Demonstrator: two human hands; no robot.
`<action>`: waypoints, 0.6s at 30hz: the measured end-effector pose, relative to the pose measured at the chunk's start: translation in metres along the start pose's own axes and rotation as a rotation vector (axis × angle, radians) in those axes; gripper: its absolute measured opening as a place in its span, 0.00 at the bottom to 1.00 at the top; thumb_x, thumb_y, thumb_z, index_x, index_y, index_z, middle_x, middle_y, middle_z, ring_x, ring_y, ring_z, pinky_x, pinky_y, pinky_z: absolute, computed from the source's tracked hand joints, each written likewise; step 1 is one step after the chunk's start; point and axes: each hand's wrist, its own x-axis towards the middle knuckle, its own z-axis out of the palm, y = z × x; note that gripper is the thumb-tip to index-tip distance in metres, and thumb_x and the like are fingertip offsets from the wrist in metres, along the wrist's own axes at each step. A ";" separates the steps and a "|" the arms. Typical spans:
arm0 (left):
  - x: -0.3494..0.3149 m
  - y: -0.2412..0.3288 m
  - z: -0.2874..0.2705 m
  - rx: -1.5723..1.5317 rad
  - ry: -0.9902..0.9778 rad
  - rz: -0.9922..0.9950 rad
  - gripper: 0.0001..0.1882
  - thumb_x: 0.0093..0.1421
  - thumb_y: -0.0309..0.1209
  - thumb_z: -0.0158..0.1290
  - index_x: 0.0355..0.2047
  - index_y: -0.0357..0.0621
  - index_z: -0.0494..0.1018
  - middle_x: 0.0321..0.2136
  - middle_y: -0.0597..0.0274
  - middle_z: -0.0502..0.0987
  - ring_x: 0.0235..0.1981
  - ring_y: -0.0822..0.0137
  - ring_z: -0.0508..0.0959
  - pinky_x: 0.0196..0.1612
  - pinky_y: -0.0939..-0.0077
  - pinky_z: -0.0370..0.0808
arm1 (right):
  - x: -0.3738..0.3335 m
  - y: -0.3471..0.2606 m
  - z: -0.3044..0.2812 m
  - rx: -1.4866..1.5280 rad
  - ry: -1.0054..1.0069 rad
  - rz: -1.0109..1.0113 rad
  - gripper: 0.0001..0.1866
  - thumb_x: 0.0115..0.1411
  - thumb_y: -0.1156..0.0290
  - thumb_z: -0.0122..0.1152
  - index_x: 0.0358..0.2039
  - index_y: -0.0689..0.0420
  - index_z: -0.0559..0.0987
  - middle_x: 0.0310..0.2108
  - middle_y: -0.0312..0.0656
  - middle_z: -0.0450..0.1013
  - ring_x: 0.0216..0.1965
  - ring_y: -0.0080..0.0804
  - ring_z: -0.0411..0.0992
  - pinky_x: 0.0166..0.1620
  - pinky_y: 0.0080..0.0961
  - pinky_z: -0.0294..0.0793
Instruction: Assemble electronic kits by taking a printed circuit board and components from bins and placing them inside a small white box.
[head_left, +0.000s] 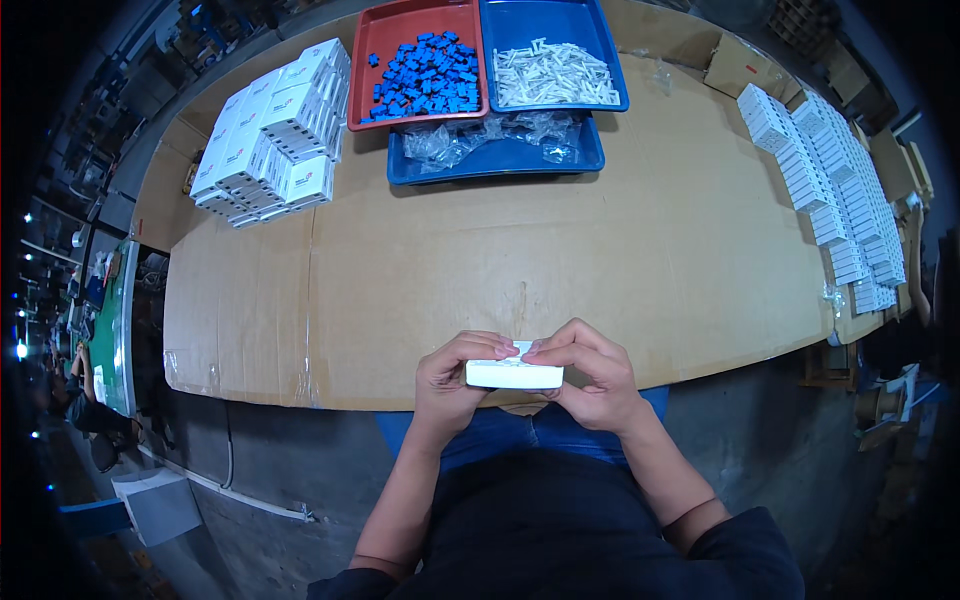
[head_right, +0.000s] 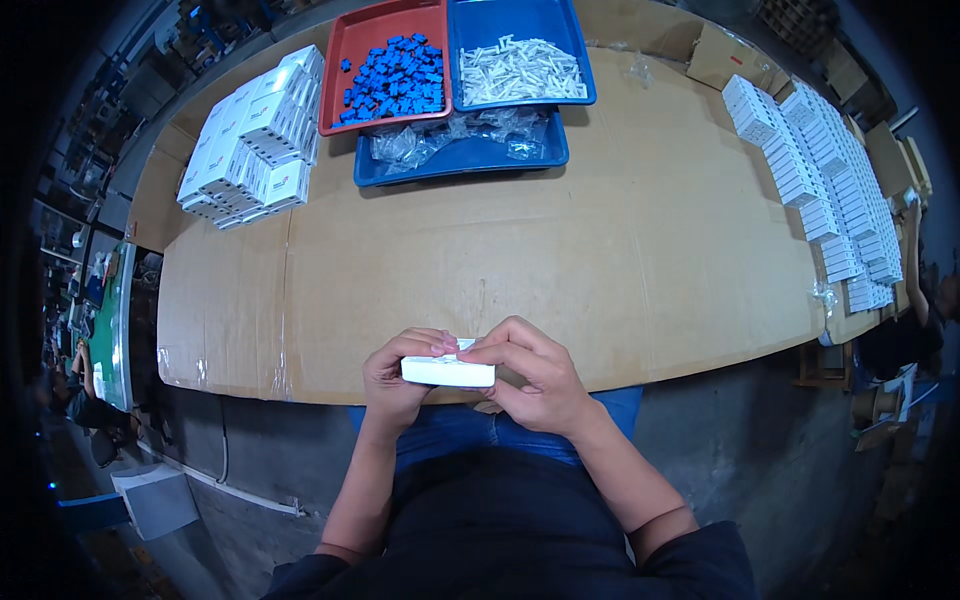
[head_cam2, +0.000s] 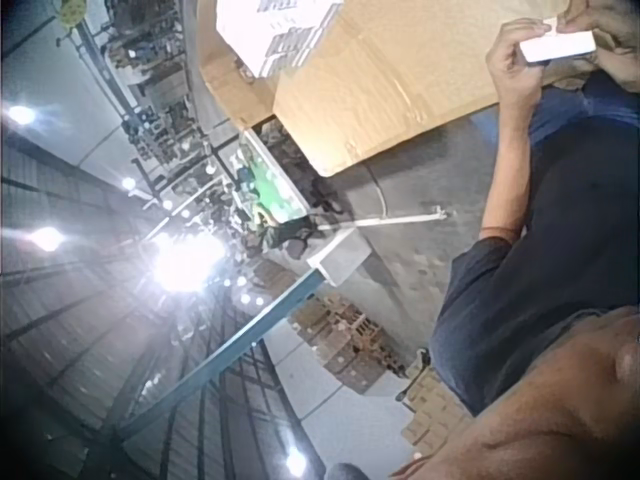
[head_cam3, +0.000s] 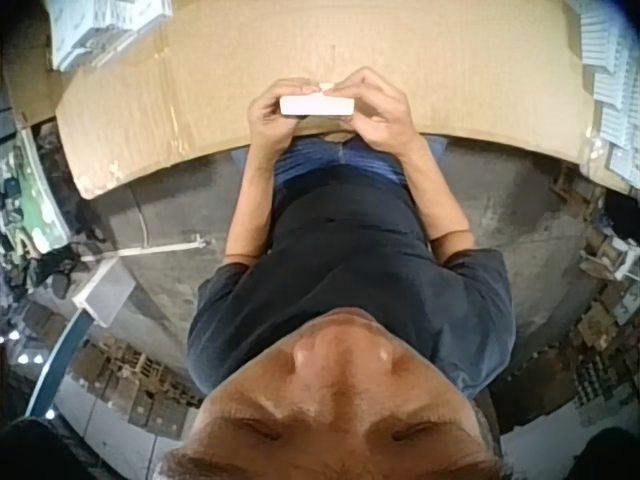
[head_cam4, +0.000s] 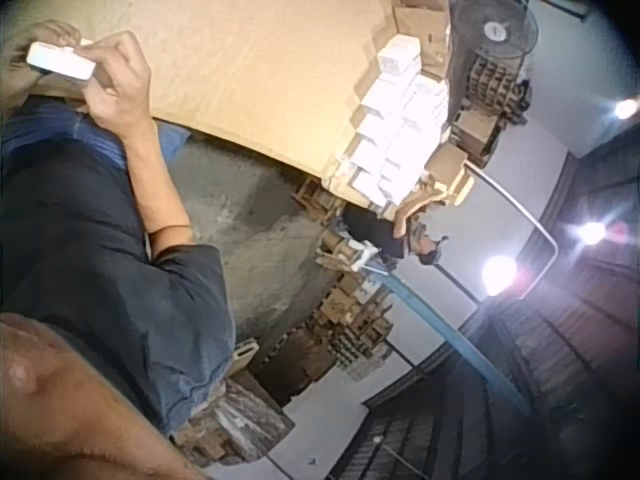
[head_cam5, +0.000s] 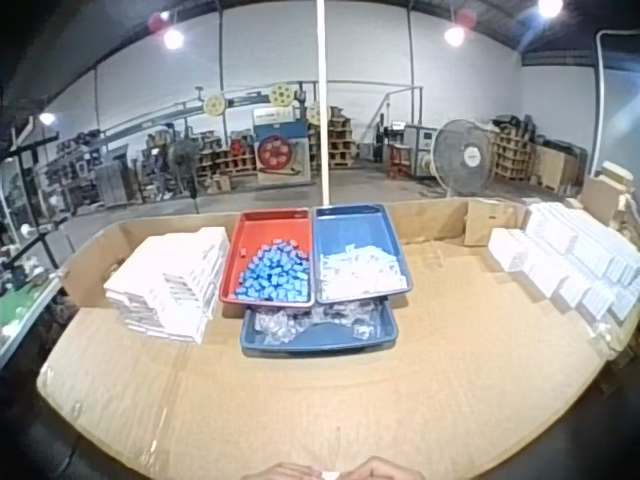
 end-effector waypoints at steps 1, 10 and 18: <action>0.000 0.001 0.001 -0.001 0.000 -0.001 0.15 0.54 0.11 0.62 0.40 0.39 0.79 0.42 0.55 0.83 0.50 0.58 0.82 0.57 0.64 0.78 | 0.000 0.000 0.000 0.001 -0.004 0.008 0.20 0.49 0.85 0.71 0.45 0.60 0.85 0.39 0.43 0.77 0.39 0.33 0.78 0.43 0.26 0.78; 0.000 0.011 -0.004 0.065 -0.013 -0.061 0.13 0.55 0.20 0.67 0.42 0.40 0.81 0.42 0.55 0.82 0.49 0.61 0.83 0.55 0.66 0.78 | 0.003 -0.003 -0.003 0.055 -0.021 0.070 0.19 0.54 0.80 0.73 0.48 0.62 0.84 0.39 0.44 0.78 0.39 0.33 0.78 0.43 0.27 0.77; -0.001 0.008 0.000 0.054 0.032 -0.163 0.20 0.56 0.21 0.69 0.49 0.37 0.78 0.46 0.59 0.82 0.50 0.68 0.80 0.57 0.72 0.75 | 0.003 0.003 -0.005 0.061 -0.002 0.167 0.15 0.55 0.78 0.74 0.44 0.63 0.84 0.38 0.43 0.78 0.39 0.32 0.78 0.42 0.26 0.77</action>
